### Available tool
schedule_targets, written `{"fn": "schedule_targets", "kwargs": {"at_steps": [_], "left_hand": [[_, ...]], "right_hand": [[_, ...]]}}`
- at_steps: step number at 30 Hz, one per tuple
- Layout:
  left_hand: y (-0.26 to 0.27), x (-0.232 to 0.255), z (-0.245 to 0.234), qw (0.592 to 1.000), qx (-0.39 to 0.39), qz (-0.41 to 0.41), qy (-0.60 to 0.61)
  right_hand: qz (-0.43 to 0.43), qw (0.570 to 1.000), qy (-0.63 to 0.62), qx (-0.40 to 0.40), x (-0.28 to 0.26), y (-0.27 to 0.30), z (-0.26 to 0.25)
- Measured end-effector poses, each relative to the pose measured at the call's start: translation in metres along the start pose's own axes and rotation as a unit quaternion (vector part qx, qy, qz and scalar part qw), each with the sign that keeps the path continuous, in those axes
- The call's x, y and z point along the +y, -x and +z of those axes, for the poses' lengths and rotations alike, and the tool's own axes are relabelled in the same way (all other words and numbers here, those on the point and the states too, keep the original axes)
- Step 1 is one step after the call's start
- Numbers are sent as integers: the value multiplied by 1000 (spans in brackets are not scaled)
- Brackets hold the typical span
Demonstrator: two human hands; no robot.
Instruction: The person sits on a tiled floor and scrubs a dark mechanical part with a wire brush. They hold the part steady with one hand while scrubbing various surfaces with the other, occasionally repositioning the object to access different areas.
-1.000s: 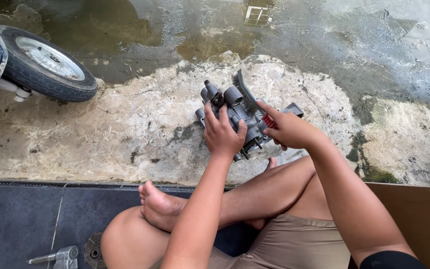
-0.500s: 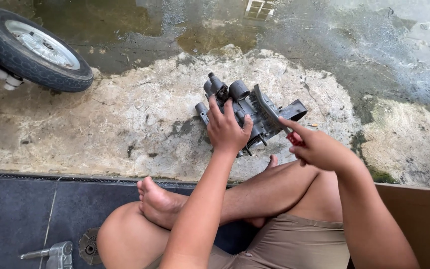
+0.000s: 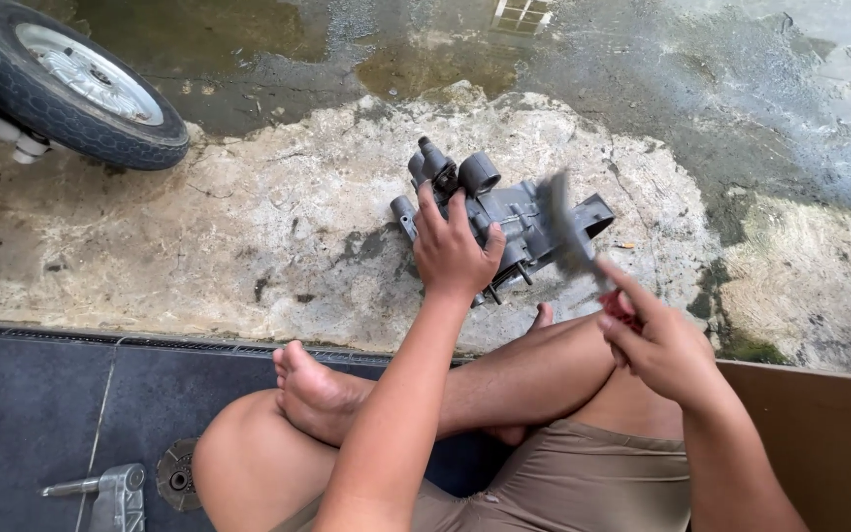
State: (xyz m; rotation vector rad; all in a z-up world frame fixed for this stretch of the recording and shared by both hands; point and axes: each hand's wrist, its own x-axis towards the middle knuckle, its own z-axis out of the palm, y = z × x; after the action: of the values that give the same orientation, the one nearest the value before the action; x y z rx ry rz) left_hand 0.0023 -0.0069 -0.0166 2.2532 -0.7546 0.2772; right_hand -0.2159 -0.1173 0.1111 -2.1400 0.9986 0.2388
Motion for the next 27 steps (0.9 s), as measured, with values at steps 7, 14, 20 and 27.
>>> {"fn": "schedule_targets", "kwargs": {"at_steps": [7,14,20,27], "left_hand": [[2,-2,-1,999,-36,-9,-16],[1,1,-1,1000,-10,-2,0],[1,1,-2,1000,-27,-6,-4],[2,-1,0,1000,-9,-7,4]], "right_hand": [[-222,860,-367,275,11,-68,19],[-239,929,-236,158,-28,-84,13],[-162,960,-188,126,-21,-105,42],[-453,774,-288,335,-27,-86,28]]}}
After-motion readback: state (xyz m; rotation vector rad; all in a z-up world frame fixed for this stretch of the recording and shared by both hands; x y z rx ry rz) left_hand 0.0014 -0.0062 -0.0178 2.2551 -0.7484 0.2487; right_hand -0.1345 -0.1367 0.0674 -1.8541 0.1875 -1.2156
